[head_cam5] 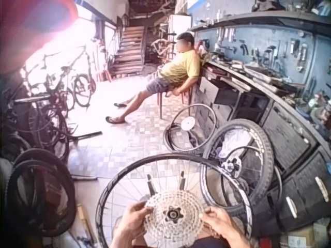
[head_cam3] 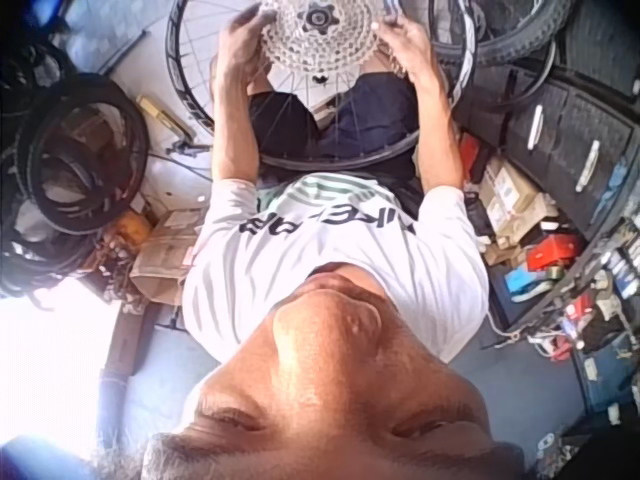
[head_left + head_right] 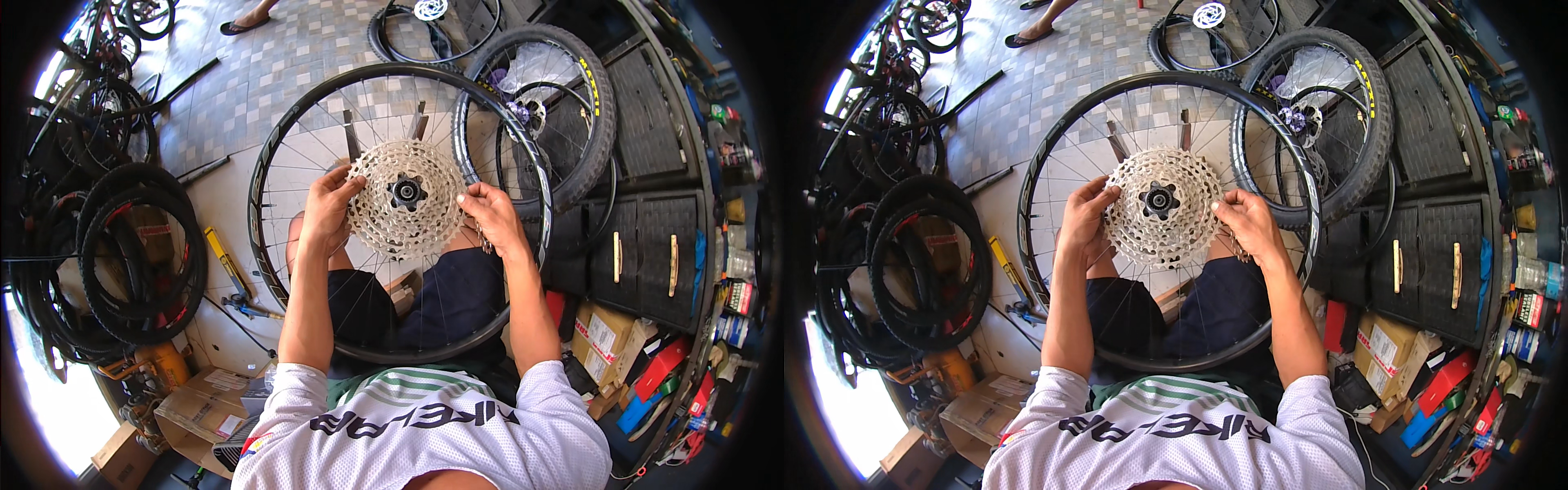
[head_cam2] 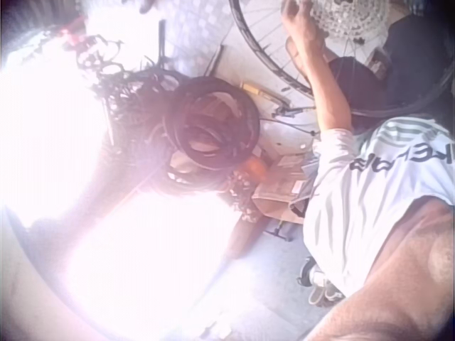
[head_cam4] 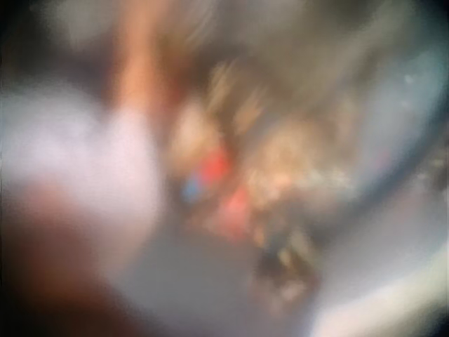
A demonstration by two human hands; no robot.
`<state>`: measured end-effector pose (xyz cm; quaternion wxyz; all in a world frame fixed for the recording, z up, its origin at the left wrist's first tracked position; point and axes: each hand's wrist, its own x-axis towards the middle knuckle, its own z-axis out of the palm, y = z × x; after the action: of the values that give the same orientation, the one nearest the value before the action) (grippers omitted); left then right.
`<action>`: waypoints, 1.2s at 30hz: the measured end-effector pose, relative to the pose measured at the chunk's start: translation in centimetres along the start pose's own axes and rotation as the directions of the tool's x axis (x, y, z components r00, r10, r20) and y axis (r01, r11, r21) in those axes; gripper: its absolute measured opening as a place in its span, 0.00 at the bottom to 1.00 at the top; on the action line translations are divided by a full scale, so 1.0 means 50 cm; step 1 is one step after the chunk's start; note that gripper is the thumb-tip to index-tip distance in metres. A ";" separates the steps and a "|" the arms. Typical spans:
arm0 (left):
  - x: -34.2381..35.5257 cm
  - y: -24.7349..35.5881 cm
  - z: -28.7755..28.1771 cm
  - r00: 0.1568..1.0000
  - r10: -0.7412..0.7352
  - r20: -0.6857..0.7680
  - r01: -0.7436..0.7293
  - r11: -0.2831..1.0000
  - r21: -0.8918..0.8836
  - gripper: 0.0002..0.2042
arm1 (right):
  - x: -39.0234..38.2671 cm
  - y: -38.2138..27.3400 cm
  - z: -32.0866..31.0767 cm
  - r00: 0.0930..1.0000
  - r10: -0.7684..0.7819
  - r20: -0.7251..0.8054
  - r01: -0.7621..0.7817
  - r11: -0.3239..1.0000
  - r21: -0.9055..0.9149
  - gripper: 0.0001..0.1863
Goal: The person works on a bicycle wheel mounted on a stand, adjusting the rim and spokes, then installs a cassette onto the hub. They wipe the cassette with a cloth and continue adjusting components by hand.
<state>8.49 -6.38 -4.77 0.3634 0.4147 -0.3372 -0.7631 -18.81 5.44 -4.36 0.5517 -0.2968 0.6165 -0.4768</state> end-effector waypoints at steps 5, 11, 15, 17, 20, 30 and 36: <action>0.002 -0.005 0.001 0.998 0.051 -0.033 -0.044 0.982 0.182 0.23 | 0.006 0.005 -0.003 1.000 -0.013 0.005 0.014 0.996 -0.083 0.12; -0.001 0.004 0.000 0.989 0.099 -0.106 -0.051 0.921 0.386 0.21 | 0.009 0.013 -0.003 0.998 -0.064 -0.006 0.062 0.987 -0.147 0.14; -0.018 0.011 0.011 0.798 0.590 -0.121 -0.181 0.426 0.887 0.16 | -0.002 0.000 -0.017 0.961 -0.234 -0.145 0.152 0.890 -0.430 0.16; -0.023 0.025 0.014 0.664 0.742 -0.092 -0.199 0.294 0.935 0.14 | -0.013 -0.028 -0.031 0.930 -0.323 -0.174 0.219 0.869 -0.443 0.18; -0.028 0.028 0.028 0.682 0.728 -0.071 -0.357 0.417 0.836 0.11 | -0.031 -0.088 -0.019 0.974 -0.203 -0.100 0.170 0.948 -0.268 0.16; -0.042 0.005 0.067 0.923 0.371 0.105 -0.382 0.845 0.375 0.12 | 0.002 -0.120 0.089 0.942 -0.297 0.159 0.290 0.955 0.061 0.19; -0.031 -0.016 0.061 0.968 0.225 0.112 -0.238 0.964 0.118 0.11 | 0.026 -0.112 0.117 0.943 -0.245 0.225 0.245 0.969 0.028 0.22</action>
<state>6.19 -4.03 -3.50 0.4052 0.3574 -0.4497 -0.7112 -14.33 0.71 0.62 0.5547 -0.4237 0.5081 -0.5045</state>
